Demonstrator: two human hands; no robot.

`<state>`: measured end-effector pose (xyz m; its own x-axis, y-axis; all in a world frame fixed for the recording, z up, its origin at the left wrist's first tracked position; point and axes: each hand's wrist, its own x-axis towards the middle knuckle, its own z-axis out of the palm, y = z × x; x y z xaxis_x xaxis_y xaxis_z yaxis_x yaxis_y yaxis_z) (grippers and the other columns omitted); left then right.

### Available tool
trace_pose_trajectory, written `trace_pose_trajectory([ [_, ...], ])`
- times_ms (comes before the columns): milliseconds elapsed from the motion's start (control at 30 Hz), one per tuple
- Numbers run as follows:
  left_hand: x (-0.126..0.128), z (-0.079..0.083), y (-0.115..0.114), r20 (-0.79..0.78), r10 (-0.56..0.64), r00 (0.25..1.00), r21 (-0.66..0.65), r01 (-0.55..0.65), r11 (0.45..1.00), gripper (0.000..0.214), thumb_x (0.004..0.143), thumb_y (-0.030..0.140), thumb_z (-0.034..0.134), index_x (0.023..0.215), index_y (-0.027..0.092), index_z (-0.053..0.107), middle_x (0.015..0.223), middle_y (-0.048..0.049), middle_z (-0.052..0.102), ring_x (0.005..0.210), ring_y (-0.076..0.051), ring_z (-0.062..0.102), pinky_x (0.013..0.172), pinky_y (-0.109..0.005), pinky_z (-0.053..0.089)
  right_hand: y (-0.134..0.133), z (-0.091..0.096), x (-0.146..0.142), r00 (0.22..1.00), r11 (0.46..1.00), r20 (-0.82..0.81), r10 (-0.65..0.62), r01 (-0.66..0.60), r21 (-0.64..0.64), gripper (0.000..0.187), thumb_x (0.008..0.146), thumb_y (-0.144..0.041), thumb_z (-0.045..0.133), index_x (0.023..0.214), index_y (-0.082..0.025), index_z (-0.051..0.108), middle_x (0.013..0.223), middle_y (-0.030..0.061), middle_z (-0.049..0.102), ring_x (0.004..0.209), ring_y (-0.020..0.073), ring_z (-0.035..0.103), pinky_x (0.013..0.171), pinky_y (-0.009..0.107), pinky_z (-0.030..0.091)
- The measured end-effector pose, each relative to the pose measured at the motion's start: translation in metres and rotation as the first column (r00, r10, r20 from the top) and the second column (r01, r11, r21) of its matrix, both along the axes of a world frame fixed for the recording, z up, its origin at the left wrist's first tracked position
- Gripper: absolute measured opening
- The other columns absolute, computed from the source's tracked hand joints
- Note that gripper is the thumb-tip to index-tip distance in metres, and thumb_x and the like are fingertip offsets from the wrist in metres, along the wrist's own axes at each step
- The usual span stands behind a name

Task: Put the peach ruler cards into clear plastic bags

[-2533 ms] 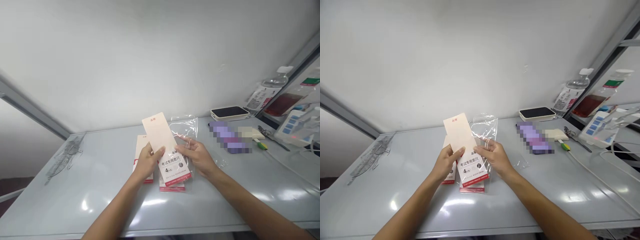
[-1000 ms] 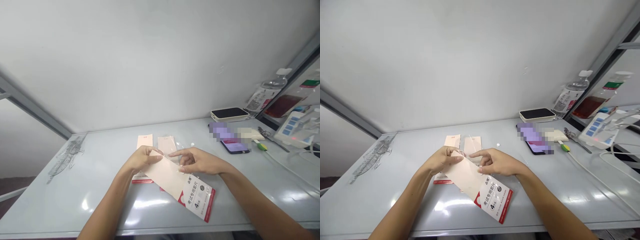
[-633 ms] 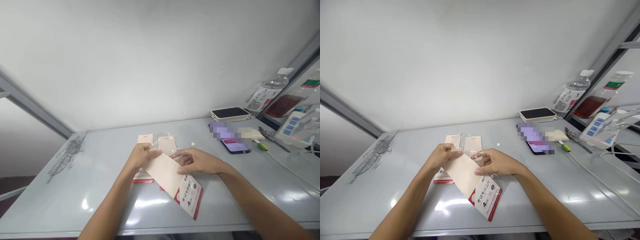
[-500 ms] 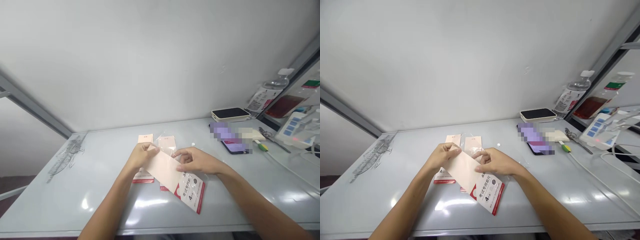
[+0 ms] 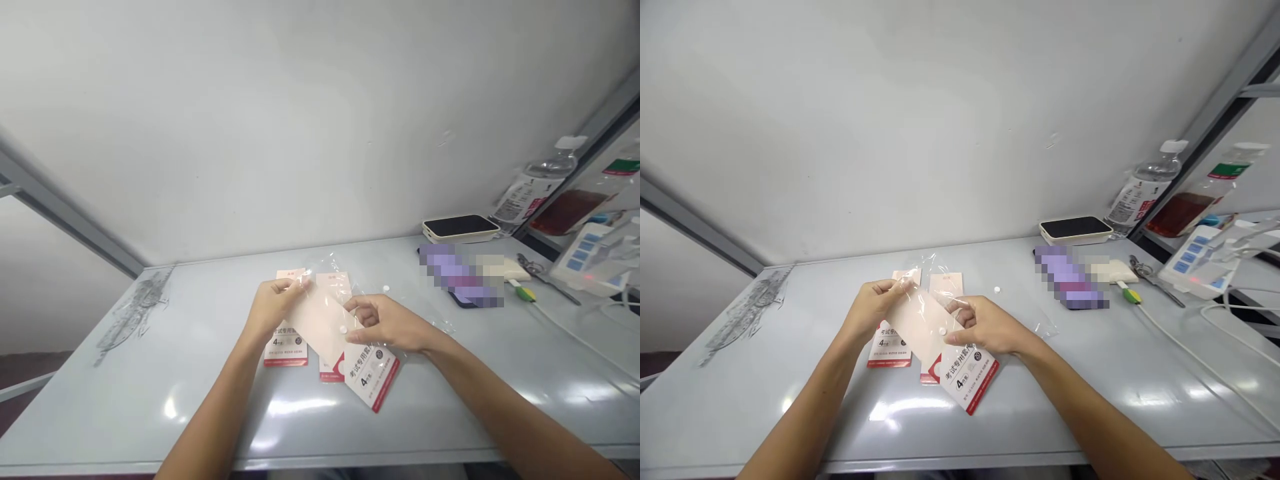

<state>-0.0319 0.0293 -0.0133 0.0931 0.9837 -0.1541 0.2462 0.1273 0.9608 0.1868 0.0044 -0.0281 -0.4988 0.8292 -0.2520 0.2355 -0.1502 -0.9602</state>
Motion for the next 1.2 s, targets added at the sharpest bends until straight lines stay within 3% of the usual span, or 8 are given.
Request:
trace_pose_trajectory([
  [133, 0.006, 0.007, -0.003, 0.342, -0.167, 0.925, -0.004, 0.179, 0.984, 0.032, 0.073, 0.041, 0.056, 0.087, 0.014, 0.063, 0.082, -0.0066, 0.064, 0.073, -0.017, 0.059, 0.07, -0.03, 0.045, 0.003, 0.001, 0.002, 0.975, 0.982, -0.116, -0.191, 0.19, -0.019, 0.043, 0.06, -0.035, 0.071, 0.093, -0.017, 0.05, 0.066, -0.0007, 0.057, 0.065, 0.0173, 0.058, 0.057, 0.028, 0.046],
  [267, 0.018, 0.0, -0.008, 0.356, -0.338, 0.871, -0.068, 0.385, 0.92, 0.034, 0.074, 0.041, 0.057, 0.088, 0.01, 0.064, 0.081, -0.0106, 0.066, 0.074, -0.02, 0.062, 0.07, -0.034, 0.048, 0.003, 0.001, 0.001, 0.933, 0.957, -0.215, -0.289, 0.29, -0.03, 0.048, 0.058, -0.038, 0.072, 0.096, -0.018, 0.05, 0.077, 0.0042, 0.065, 0.073, 0.0224, 0.063, 0.064, 0.034, 0.05],
  [467, 0.022, -0.01, -0.008, 0.243, -0.266, 0.933, -0.102, 0.297, 0.949, 0.033, 0.068, 0.043, 0.063, 0.079, 0.011, 0.063, 0.071, -0.0079, 0.066, 0.061, -0.018, 0.063, 0.055, -0.027, 0.049, 0.001, 0.005, -0.001, 0.931, 0.978, -0.298, -0.21, 0.194, -0.082, 0.049, 0.061, -0.035, 0.071, 0.103, -0.016, 0.054, 0.083, 0.006, 0.068, 0.075, 0.0235, 0.064, 0.067, 0.036, 0.05],
  [600, 0.02, -0.007, -0.008, 0.259, -0.295, 0.92, -0.08, 0.325, 0.942, 0.035, 0.069, 0.045, 0.061, 0.079, 0.012, 0.061, 0.066, -0.0061, 0.064, 0.05, -0.014, 0.059, 0.045, -0.024, 0.046, 0.001, 0.005, 0.0, 0.931, 0.985, -0.323, -0.167, 0.148, -0.083, 0.051, 0.063, -0.033, 0.07, 0.108, -0.016, 0.052, 0.083, 0.0069, 0.068, 0.074, 0.0233, 0.065, 0.065, 0.034, 0.051],
  [767, 0.023, -0.006, -0.009, 0.322, -0.238, 0.916, -0.005, 0.253, 0.968, 0.039, 0.074, 0.046, 0.054, 0.097, 0.015, 0.056, 0.079, -0.0064, 0.065, 0.065, -0.016, 0.061, 0.053, -0.026, 0.048, 0.002, 0.005, 0.002, 0.945, 0.989, -0.295, -0.142, 0.121, -0.088, 0.055, 0.061, -0.032, 0.072, 0.11, -0.017, 0.05, 0.09, 0.0085, 0.068, 0.079, 0.0252, 0.065, 0.069, 0.038, 0.051],
  [867, 0.024, -0.011, -0.009, 0.303, -0.209, 0.93, -0.005, 0.221, 0.975, 0.036, 0.073, 0.045, 0.056, 0.092, 0.014, 0.056, 0.077, -0.0055, 0.065, 0.064, -0.016, 0.061, 0.058, -0.028, 0.048, 0.001, 0.005, 0.001, 0.959, 0.995, -0.268, -0.089, 0.071, -0.075, 0.052, 0.062, -0.032, 0.072, 0.109, -0.019, 0.053, 0.092, 0.0072, 0.067, 0.083, 0.0245, 0.063, 0.074, 0.038, 0.05],
  [1067, 0.023, -0.012, -0.01, 0.183, -0.277, 0.943, -0.052, 0.291, 0.955, 0.032, 0.074, 0.045, 0.054, 0.083, 0.014, 0.054, 0.073, -0.0048, 0.064, 0.066, -0.017, 0.061, 0.06, -0.03, 0.049, 0.0, 0.002, -0.007, 0.928, 0.956, -0.229, -0.293, 0.284, -0.071, 0.041, 0.076, -0.048, 0.054, 0.103, -0.017, 0.059, 0.084, 0.0067, 0.067, 0.077, 0.0212, 0.063, 0.071, 0.034, 0.05],
  [1200, 0.019, -0.007, -0.01, 0.166, -0.305, 0.938, -0.068, 0.32, 0.945, 0.033, 0.074, 0.047, 0.053, 0.083, 0.015, 0.054, 0.077, -0.0058, 0.065, 0.07, -0.019, 0.061, 0.064, -0.032, 0.049, 0.002, -0.004, -0.009, 0.92, 0.953, -0.249, -0.303, 0.298, -0.062, 0.042, 0.074, -0.047, 0.056, 0.104, -0.017, 0.06, 0.085, 0.0061, 0.067, 0.073, 0.0196, 0.063, 0.067, 0.033, 0.05],
])
